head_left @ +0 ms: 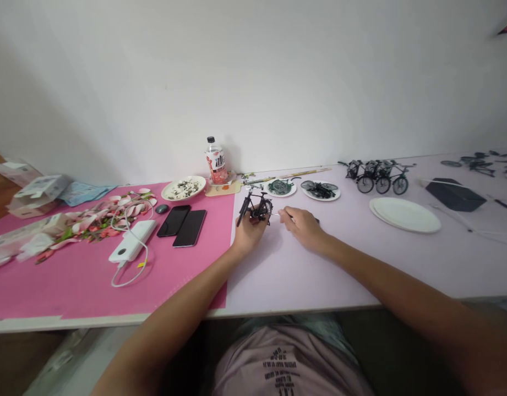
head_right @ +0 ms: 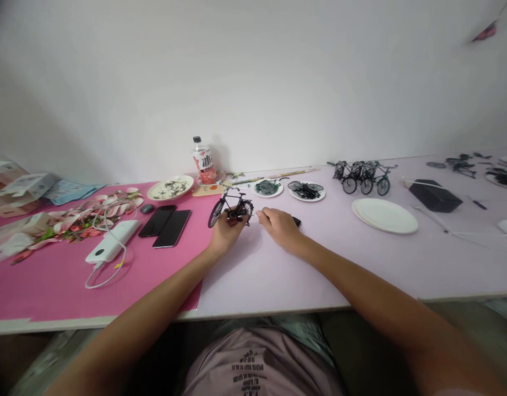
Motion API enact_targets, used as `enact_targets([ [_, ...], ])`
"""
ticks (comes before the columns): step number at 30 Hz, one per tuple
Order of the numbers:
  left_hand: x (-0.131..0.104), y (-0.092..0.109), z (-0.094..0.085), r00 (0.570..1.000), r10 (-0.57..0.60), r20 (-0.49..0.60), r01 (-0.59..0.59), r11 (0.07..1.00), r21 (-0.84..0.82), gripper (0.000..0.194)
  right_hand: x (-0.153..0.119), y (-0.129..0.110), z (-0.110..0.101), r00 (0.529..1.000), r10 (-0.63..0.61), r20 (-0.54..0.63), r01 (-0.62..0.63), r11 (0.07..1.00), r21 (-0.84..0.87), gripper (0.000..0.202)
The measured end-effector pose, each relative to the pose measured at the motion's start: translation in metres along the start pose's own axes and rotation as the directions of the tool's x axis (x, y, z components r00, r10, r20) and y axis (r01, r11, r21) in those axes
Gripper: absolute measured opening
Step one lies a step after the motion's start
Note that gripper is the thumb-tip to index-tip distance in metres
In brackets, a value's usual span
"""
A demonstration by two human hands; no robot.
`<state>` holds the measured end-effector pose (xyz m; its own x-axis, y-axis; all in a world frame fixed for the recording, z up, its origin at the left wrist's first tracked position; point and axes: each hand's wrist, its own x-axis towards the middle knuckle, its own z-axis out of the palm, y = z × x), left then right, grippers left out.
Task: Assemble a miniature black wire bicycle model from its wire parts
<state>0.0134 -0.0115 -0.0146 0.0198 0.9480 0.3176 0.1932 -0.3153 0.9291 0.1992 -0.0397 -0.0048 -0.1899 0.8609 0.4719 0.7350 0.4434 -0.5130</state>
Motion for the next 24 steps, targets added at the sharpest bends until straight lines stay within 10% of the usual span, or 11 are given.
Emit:
enact_targets([
  [9,0.005,-0.003,-0.002,1.000,-0.019,0.001,0.019,0.999,0.034,0.030,0.010,0.019,0.000,0.955,-0.268,0.125,0.289,0.938,-0.191,0.029],
  [15,0.000,-0.005,0.001,0.999,0.038,-0.024,-0.038,0.999,0.000,0.029,0.002,0.007,0.002,0.985,0.049,0.164,-0.076,0.984,0.163,0.049],
  [21,-0.002,-0.009,0.000,0.990,0.142,-0.005,-0.143,0.989,-0.043,0.033,0.004,0.003,0.014,0.912,0.234,0.337,-0.404,0.657,0.636,0.062],
  [24,0.001,-0.013,-0.002,0.987,0.160,0.005,-0.159,0.987,-0.035,0.033,0.006,0.004,0.014,0.904,0.219,0.367,-0.413,0.666,0.621,0.060],
])
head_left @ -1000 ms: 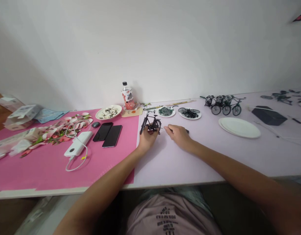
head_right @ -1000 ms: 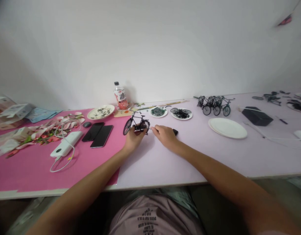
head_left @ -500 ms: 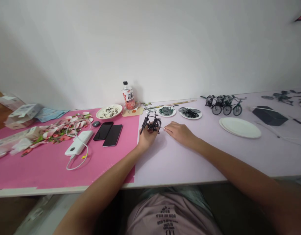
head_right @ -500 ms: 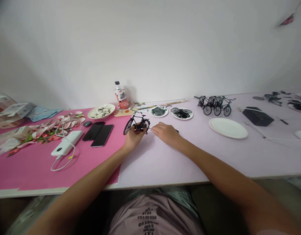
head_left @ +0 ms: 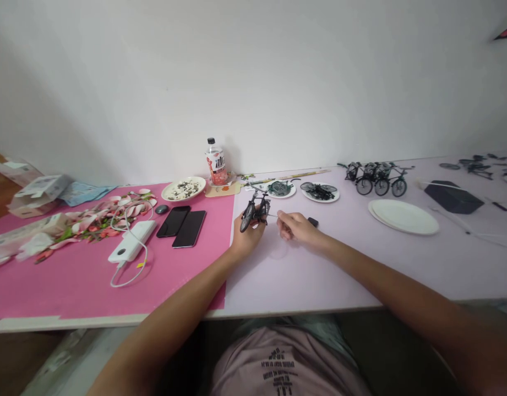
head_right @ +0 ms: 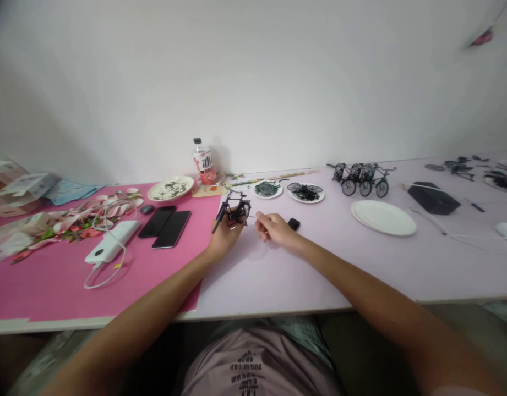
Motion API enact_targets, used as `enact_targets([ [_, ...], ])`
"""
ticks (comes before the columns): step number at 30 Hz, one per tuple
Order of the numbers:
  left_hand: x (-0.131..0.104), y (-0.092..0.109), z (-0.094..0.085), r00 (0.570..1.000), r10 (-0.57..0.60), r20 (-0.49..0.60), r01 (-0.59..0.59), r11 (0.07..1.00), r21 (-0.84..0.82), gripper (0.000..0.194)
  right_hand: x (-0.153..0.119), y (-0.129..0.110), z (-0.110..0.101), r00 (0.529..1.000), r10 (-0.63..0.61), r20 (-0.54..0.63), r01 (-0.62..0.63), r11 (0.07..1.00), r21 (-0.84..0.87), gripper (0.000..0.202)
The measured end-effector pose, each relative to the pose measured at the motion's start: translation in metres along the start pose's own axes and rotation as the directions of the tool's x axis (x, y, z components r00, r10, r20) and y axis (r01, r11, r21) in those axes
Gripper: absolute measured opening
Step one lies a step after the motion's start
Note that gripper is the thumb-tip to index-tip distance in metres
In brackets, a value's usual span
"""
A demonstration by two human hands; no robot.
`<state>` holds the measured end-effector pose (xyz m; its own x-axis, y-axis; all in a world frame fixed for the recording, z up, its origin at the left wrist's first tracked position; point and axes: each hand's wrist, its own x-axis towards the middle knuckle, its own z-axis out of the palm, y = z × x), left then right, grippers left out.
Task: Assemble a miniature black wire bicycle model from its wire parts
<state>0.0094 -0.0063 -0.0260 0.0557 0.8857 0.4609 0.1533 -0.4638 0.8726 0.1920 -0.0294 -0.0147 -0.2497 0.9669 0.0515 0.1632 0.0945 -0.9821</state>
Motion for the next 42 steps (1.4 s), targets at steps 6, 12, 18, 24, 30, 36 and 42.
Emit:
enact_targets([
  [6,0.006,-0.004,0.001,0.999,-0.051,-0.004,0.051,0.999,0.017,0.031,-0.007,-0.009,-0.009,0.946,-0.319,-0.065,0.234,0.806,-0.544,0.035],
  [12,0.004,0.003,-0.001,0.995,-0.099,0.017,0.098,0.994,0.041,0.029,0.004,0.000,-0.025,0.857,-0.500,0.127,0.376,0.435,-0.818,0.034],
  [18,-0.003,0.010,0.000,0.997,-0.074,-0.004,0.074,0.997,0.003,0.027,-0.001,0.003,-0.017,0.906,-0.419,0.058,0.292,0.519,-0.803,0.039],
  [24,-0.004,0.007,0.000,1.000,-0.027,-0.001,0.027,0.999,0.021,0.028,-0.014,-0.015,-0.009,0.967,-0.255,0.005,0.205,0.763,-0.612,0.039],
  [30,0.002,0.009,-0.005,0.999,0.033,0.029,-0.035,0.997,0.072,0.033,-0.011,-0.020,-0.011,0.967,-0.252,-0.040,0.181,0.788,-0.589,0.039],
  [36,0.003,0.005,-0.010,0.993,0.033,0.110,-0.043,0.995,0.092,0.036,-0.007,-0.016,-0.013,0.936,-0.349,-0.047,0.252,0.758,-0.602,0.038],
  [42,0.006,0.001,-0.016,0.997,0.001,0.080,-0.014,0.987,0.160,0.038,-0.002,-0.020,-0.020,0.891,-0.432,-0.143,0.290,0.781,-0.552,0.041],
])
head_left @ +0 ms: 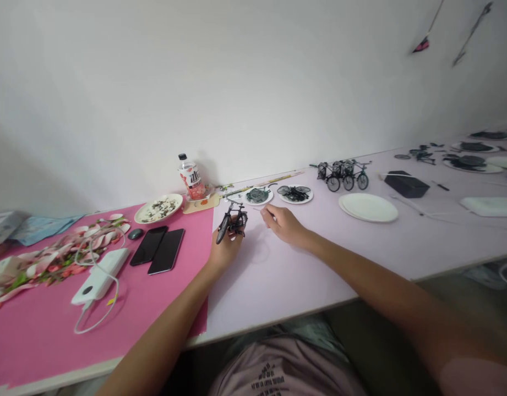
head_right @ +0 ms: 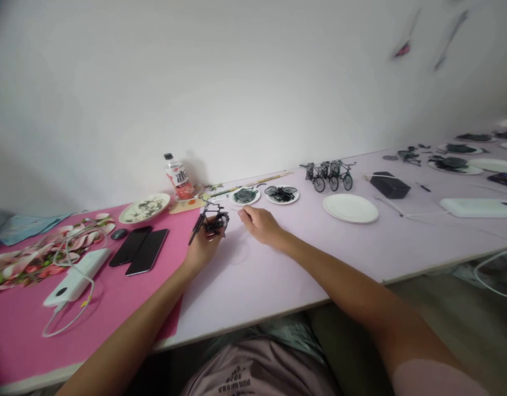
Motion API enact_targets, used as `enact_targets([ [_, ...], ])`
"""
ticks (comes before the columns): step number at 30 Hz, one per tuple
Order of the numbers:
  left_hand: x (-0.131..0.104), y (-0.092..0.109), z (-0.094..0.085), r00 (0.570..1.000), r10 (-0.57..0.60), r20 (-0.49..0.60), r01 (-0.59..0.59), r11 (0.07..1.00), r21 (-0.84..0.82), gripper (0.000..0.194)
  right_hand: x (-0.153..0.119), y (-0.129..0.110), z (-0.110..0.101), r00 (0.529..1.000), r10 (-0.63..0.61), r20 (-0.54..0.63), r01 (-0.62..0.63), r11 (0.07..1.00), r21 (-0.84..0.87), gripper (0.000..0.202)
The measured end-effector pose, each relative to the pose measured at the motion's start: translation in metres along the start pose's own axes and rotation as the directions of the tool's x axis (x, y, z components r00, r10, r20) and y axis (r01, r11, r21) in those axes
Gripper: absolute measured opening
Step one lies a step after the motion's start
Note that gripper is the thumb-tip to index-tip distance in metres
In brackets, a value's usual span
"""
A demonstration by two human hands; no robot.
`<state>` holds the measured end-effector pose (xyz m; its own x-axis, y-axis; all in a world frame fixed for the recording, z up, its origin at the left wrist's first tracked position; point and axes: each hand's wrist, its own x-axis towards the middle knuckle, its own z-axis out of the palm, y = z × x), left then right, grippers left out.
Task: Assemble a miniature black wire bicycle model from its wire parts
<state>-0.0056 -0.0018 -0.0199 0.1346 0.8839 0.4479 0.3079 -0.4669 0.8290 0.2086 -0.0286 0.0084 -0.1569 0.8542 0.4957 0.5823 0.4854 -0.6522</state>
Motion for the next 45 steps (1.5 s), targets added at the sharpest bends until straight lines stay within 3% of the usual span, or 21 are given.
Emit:
enact_targets([
  [3,0.000,-0.003,-0.003,0.999,-0.008,0.037,0.007,1.000,0.021,0.040,0.001,-0.004,0.001,0.999,-0.023,-0.031,0.025,0.998,0.051,0.043],
  [5,-0.001,-0.005,-0.006,0.999,-0.004,0.052,0.002,0.999,0.050,0.040,0.000,-0.007,0.004,0.999,-0.034,0.010,0.033,0.994,0.103,0.041],
  [12,-0.001,0.003,-0.020,0.974,0.179,0.137,-0.211,0.939,0.272,0.044,-0.007,-0.022,0.017,0.997,-0.057,0.059,0.035,0.942,0.334,0.041],
  [19,-0.003,0.009,-0.025,0.962,0.233,0.140,-0.267,0.911,0.313,0.047,-0.010,-0.035,0.023,0.995,-0.012,0.099,-0.031,0.905,0.425,0.043],
  [29,-0.002,0.007,-0.022,0.982,0.158,0.107,-0.181,0.948,0.261,0.054,-0.009,-0.032,0.025,0.998,0.021,0.064,-0.050,0.860,0.508,0.039],
  [35,0.005,-0.002,-0.018,0.991,0.117,0.063,-0.129,0.965,0.230,0.048,-0.007,-0.028,0.027,1.000,0.028,0.007,-0.028,0.896,0.443,0.035],
  [45,0.011,-0.010,-0.022,0.977,0.210,-0.036,-0.194,0.949,0.250,0.041,-0.003,-0.018,0.027,0.991,0.023,-0.128,-0.014,0.997,0.070,0.029],
])
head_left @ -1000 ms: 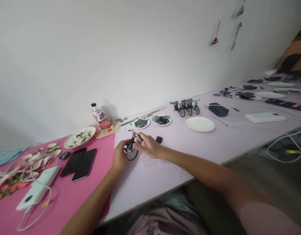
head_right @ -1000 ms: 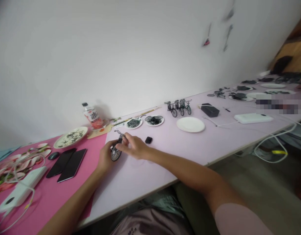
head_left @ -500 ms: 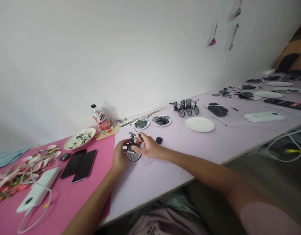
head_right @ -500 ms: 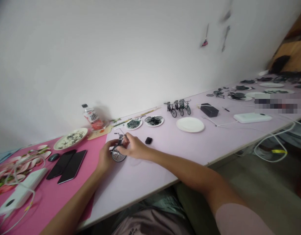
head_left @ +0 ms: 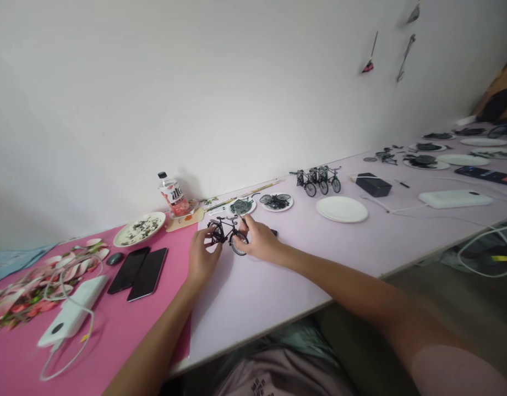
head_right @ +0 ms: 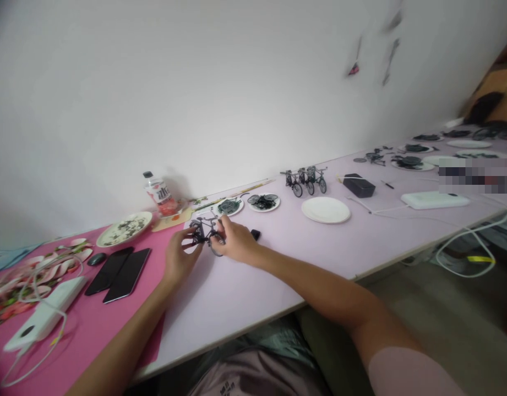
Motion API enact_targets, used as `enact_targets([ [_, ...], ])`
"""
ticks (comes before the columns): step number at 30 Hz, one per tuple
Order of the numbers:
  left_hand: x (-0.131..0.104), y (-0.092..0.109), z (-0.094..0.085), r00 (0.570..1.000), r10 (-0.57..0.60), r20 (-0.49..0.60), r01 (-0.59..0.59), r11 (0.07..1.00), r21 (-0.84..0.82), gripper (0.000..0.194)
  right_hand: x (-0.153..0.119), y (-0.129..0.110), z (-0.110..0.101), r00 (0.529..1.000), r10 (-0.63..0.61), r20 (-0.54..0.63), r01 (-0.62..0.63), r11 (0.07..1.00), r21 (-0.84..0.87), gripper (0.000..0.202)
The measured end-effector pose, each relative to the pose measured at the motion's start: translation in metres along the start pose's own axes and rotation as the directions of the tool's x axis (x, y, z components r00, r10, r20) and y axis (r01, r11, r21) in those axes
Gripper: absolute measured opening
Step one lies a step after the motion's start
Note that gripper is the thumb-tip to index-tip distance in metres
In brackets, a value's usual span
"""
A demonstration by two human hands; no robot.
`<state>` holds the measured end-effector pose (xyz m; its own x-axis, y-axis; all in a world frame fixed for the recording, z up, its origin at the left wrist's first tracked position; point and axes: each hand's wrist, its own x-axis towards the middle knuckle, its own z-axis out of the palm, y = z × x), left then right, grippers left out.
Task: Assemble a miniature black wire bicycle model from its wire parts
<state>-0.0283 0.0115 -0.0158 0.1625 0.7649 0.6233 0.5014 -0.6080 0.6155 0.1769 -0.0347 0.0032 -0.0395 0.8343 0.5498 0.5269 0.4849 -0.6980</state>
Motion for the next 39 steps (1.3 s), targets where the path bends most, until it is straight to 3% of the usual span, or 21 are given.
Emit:
enact_targets([
  [5,-0.002,0.004,0.000,0.999,0.050,-0.008,-0.049,0.998,0.043,0.039,0.002,0.007,-0.001,1.000,-0.004,0.017,0.002,0.997,0.076,0.034],
  [12,-0.004,0.007,0.004,0.998,0.066,0.006,-0.066,0.997,-0.031,0.034,0.006,0.010,-0.007,0.998,0.051,0.024,-0.050,0.999,-0.021,0.030],
  [16,-0.006,0.008,0.006,0.997,0.054,0.053,-0.050,0.996,-0.074,0.034,0.009,0.014,-0.012,0.998,0.059,-0.021,-0.060,0.996,-0.069,0.031],
  [22,-0.011,0.005,0.012,0.991,0.076,0.109,-0.063,0.991,-0.115,0.032,0.020,0.026,-0.021,0.988,-0.029,-0.149,0.021,0.998,-0.056,0.034],
  [28,-0.011,0.002,0.013,0.992,0.042,0.123,-0.030,0.995,-0.095,0.032,0.037,0.040,-0.054,0.930,-0.125,-0.347,0.049,0.975,-0.218,0.038],
  [35,-0.012,0.002,0.013,0.984,0.008,0.180,0.008,0.996,-0.086,0.031,0.054,0.075,-0.096,0.852,-0.099,-0.514,-0.080,0.946,-0.315,0.035],
  [39,-0.013,0.001,0.014,0.978,-0.002,0.210,0.020,0.996,-0.084,0.030,0.058,0.093,-0.113,0.835,-0.127,-0.535,-0.141,0.891,-0.432,0.026],
])
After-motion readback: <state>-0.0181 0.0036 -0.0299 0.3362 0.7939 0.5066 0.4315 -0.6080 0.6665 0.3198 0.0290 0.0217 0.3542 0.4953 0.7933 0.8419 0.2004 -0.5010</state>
